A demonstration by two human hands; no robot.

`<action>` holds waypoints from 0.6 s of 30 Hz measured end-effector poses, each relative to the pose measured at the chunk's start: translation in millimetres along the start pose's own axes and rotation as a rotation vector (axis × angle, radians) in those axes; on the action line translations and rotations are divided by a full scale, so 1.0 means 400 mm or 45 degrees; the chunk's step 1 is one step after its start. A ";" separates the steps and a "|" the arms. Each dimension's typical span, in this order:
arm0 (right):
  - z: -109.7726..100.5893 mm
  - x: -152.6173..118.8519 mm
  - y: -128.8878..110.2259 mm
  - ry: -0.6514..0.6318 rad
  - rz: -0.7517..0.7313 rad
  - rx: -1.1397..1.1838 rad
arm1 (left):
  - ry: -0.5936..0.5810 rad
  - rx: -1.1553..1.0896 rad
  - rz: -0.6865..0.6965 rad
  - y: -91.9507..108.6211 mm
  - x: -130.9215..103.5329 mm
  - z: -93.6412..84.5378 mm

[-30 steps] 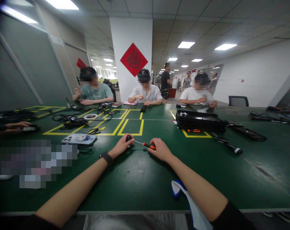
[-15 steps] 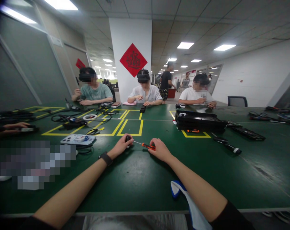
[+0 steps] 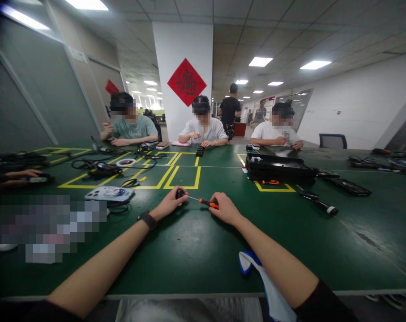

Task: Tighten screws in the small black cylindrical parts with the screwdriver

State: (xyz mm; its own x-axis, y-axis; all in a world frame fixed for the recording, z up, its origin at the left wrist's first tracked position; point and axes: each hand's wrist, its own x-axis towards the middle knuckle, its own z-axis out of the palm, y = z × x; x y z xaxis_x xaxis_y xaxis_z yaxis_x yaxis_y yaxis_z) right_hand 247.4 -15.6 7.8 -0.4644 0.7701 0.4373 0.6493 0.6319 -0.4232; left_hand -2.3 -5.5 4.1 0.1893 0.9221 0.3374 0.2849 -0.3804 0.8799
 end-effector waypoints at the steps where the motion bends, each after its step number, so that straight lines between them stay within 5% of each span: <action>1: 0.000 -0.001 0.000 -0.003 0.012 0.011 | -0.007 -0.001 0.012 0.001 0.000 0.000; 18: 0.001 0.004 -0.009 -0.044 -0.053 0.022 | 0.013 0.055 -0.047 -0.005 0.000 0.004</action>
State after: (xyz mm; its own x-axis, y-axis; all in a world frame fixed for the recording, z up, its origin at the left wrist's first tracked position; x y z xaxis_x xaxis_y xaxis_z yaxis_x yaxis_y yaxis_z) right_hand 244.1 -16.6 9.9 -0.5113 0.7456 0.4273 0.6186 0.6645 -0.4193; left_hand -1.5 -4.7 1.8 0.1684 0.9361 0.3088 0.3316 -0.3488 0.8766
